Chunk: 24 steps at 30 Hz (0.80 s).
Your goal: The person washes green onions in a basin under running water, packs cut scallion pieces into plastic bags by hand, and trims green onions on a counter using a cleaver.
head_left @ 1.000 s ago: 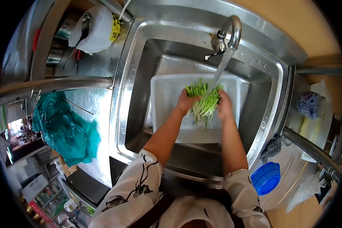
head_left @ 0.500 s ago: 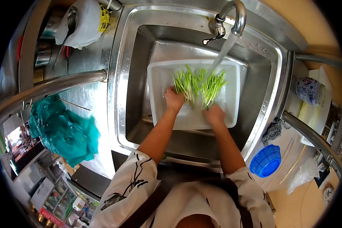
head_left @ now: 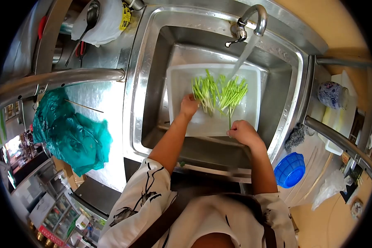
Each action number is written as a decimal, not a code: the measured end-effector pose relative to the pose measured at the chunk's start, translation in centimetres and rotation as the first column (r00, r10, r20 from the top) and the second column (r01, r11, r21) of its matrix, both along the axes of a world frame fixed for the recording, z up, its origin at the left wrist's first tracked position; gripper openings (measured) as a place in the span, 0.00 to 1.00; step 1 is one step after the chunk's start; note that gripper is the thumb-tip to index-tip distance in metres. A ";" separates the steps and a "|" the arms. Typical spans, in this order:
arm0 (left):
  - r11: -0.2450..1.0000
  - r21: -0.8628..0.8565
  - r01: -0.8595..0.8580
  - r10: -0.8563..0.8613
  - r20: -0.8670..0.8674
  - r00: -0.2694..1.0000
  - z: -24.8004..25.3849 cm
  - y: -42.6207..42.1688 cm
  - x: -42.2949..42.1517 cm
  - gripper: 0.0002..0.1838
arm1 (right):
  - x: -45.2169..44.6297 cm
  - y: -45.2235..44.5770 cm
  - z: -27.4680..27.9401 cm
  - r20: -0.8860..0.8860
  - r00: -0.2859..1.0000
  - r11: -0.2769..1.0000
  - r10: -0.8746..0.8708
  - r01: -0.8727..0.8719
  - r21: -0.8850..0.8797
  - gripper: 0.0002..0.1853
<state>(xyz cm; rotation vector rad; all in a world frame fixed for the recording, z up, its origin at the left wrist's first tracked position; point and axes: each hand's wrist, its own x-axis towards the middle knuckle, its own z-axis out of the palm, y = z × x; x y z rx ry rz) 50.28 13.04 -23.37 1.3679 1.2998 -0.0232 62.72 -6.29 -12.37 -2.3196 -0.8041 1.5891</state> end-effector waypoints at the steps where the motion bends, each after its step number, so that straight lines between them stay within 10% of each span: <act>1: 0.999 0.018 0.047 -0.046 -0.056 0.997 0.0 0.0 0.1 0.27 | 0.1 -0.4 0.7 -0.138 0.985 0.991 -0.105 0.115 0.065 0.12; 3: 0.995 0.028 0.099 -0.095 -0.111 0.989 -0.5 -0.5 0.3 0.27 | 0.1 -1.1 1.9 -0.140 0.981 0.985 -0.134 0.147 0.085 0.11; 5: 0.833 0.517 0.194 -0.188 -0.065 0.980 -1.4 -1.1 0.9 0.25 | 0.3 -1.4 2.7 -0.141 0.978 0.978 -0.157 0.173 0.113 0.10; 15: 0.858 0.369 0.357 -0.306 -0.191 0.933 -1.6 0.5 7.4 0.23 | 1.7 -4.2 6.8 -0.271 0.805 0.728 -0.528 0.593 0.343 0.03; 20: 0.596 0.800 0.075 -0.177 0.040 0.983 0.2 -2.4 4.2 0.13 | 2.6 -6.9 7.7 -0.503 0.672 0.495 -0.544 0.740 0.454 0.02; 24: 0.861 0.396 0.319 -0.365 0.045 0.930 6.7 -2.7 0.1 0.10 | 3.0 -8.4 6.8 -0.367 0.565 0.277 -0.739 0.751 0.599 0.05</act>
